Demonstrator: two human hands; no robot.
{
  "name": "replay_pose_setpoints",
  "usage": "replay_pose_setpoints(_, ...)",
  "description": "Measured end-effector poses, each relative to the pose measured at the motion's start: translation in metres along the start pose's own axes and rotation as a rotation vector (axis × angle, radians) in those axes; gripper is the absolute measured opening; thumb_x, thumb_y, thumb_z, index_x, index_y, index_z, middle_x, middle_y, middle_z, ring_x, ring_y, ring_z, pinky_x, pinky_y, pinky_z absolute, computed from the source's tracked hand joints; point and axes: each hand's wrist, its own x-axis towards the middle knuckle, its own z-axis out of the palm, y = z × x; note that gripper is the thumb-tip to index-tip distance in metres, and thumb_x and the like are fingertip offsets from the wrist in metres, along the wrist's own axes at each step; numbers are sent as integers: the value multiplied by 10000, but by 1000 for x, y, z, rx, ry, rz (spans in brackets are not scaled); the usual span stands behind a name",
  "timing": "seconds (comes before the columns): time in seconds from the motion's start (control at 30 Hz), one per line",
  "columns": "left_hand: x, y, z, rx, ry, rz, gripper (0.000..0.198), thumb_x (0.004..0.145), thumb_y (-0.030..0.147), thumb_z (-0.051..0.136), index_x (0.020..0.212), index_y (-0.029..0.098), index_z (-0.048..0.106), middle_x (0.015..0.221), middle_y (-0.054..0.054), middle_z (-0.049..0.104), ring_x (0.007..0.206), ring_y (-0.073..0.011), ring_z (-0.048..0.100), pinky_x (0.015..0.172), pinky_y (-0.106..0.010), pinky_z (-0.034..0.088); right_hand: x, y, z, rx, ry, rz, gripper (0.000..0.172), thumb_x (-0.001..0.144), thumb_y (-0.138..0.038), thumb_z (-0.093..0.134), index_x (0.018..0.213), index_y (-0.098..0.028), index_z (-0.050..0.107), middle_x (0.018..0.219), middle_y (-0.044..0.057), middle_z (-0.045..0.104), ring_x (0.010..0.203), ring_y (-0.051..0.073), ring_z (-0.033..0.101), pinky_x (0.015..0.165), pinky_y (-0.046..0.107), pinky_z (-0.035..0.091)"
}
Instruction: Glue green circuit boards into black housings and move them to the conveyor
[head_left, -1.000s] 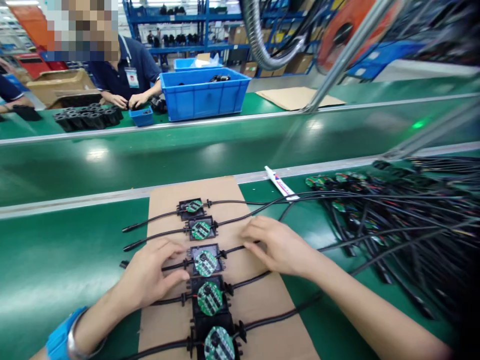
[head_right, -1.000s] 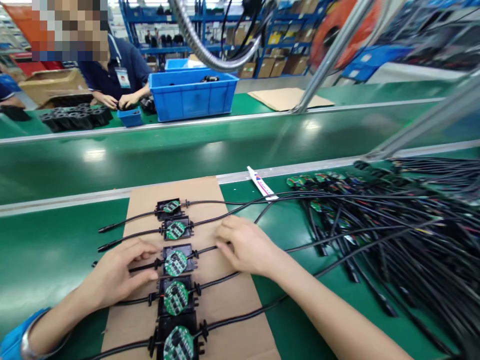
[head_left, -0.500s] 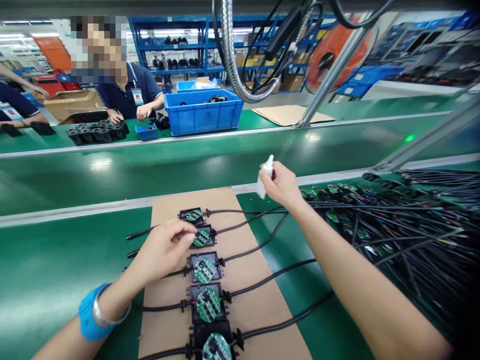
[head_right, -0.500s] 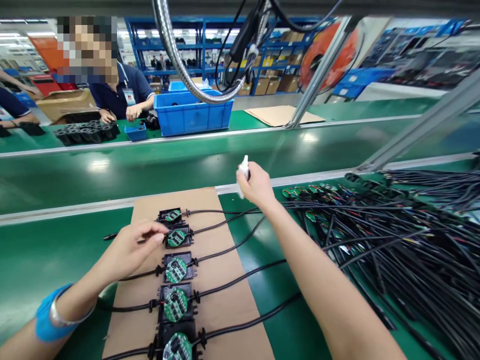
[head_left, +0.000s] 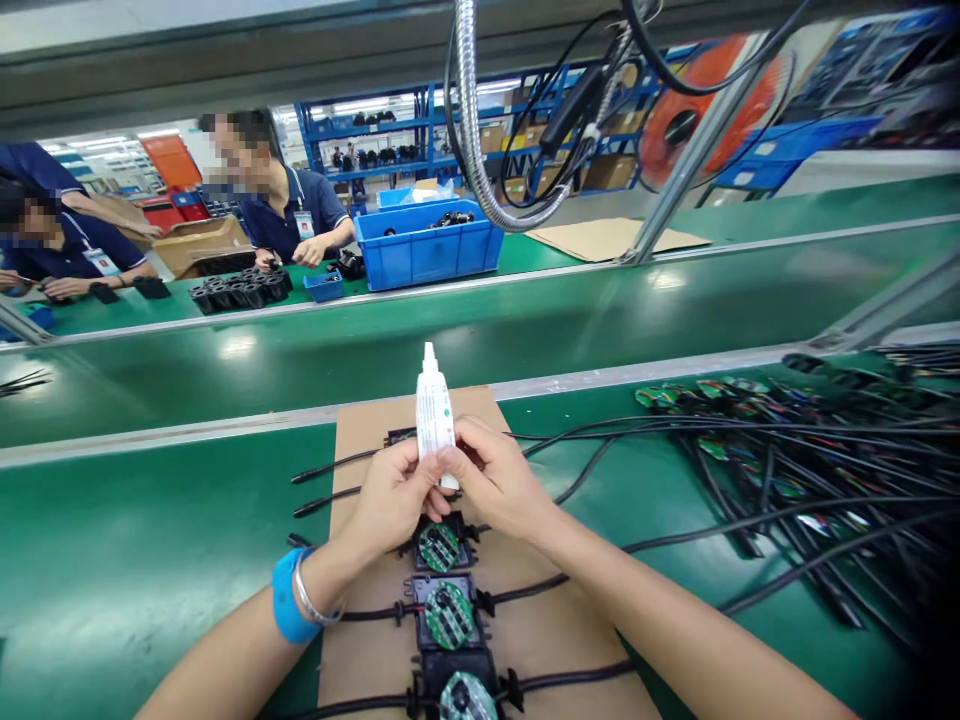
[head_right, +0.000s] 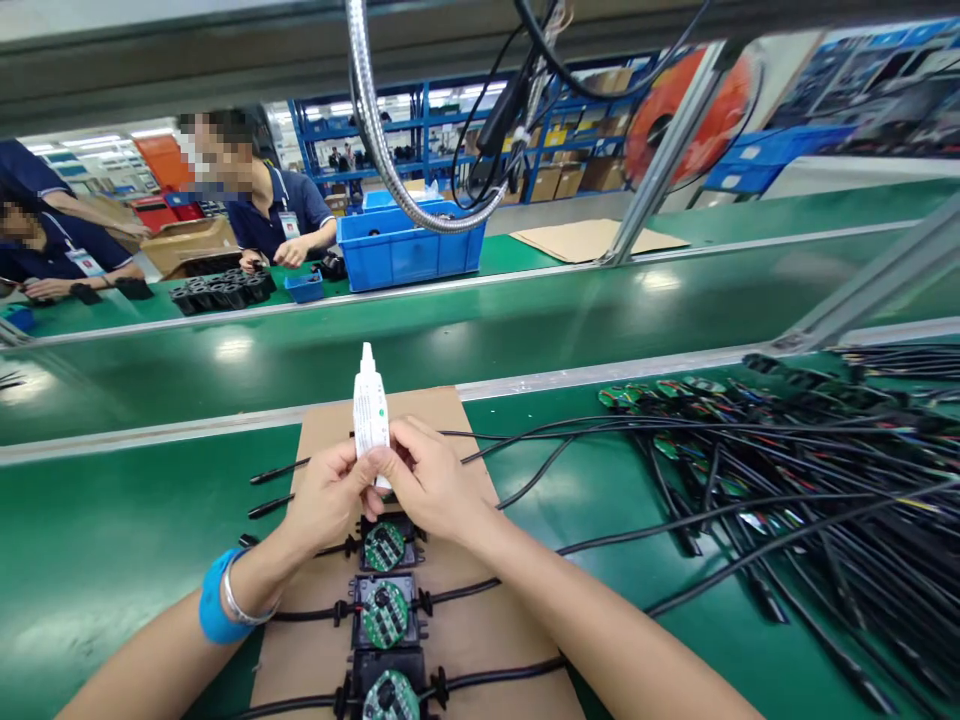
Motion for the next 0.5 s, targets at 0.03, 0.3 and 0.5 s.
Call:
replay_pose_setpoints(0.03, 0, 1, 0, 2, -10, 6, 536, 867, 650, 465, 808, 130, 581, 614, -27, 608, 490, -122, 578, 481, -229, 489, 0, 0, 0, -18, 22, -39, 274, 953, -344, 461, 752, -172, 533, 702, 2, 503, 643, 118, 489, 583, 236, 381)
replay_pose_setpoints(0.3, -4, -3, -3, 203, 45, 45, 511, 946, 570, 369, 750, 141, 566, 526, 11, 545, 452, -94, 495, 447, -189, 373, 0, -3, 3, -108, 128, -185, 319, 939, -244, 457, 629, -183, 412, 600, -26, 406, 554, 98, 407, 528, 233, 304)
replay_pose_setpoints(0.5, -4, -5, 0, 152, -9, 58, 451, 944, 551, 400, 885, 143, 583, 643, 9, 564, 521, -105, 511, 465, -195, 408, -3, 2, 2, 53, 26, 72, 293, 933, -375, 471, 714, -181, 472, 600, -34, 469, 537, 92, 426, 498, 215, 314)
